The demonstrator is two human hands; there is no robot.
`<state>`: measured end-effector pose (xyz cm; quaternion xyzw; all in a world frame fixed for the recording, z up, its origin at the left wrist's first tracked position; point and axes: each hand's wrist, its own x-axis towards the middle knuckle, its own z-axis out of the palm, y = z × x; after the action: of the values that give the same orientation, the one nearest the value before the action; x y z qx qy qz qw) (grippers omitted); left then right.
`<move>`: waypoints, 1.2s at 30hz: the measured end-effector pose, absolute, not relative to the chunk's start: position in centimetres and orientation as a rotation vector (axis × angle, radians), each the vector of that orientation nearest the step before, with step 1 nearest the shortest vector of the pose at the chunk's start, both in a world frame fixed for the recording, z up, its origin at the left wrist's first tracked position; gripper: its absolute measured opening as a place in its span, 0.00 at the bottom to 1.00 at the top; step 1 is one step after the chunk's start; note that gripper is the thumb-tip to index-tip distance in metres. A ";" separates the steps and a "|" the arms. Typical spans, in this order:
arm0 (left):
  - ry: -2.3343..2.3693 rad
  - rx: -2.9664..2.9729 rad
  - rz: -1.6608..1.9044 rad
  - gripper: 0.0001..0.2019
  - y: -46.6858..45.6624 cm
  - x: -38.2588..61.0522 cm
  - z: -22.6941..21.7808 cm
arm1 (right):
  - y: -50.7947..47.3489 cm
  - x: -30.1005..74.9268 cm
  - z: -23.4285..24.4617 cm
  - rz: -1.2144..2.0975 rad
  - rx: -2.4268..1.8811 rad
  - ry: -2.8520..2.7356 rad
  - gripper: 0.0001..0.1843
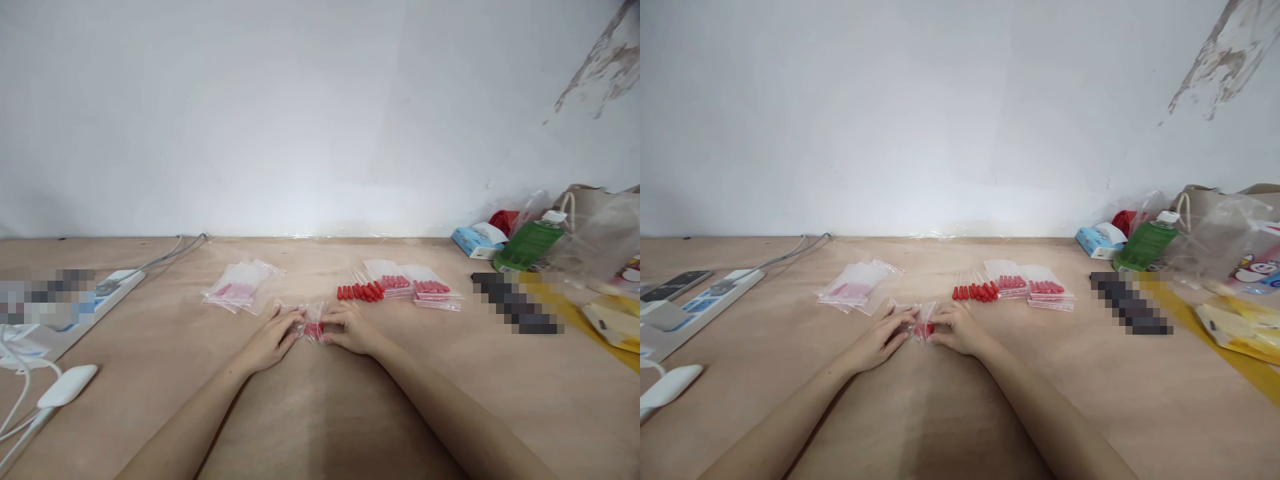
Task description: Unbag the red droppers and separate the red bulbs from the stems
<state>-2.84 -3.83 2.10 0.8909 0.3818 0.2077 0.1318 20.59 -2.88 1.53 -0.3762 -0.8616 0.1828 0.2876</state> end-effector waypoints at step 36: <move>1.209 2.742 0.253 0.26 -3.7 -3.3 1.9 | -2.7 20.7 3.3 0.721 -1.061 -2.260 0.11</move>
<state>-3.32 -3.74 1.92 0.9097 0.4012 0.0838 0.0670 20.69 -2.71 3.33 -0.3935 -0.8379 0.2672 0.2679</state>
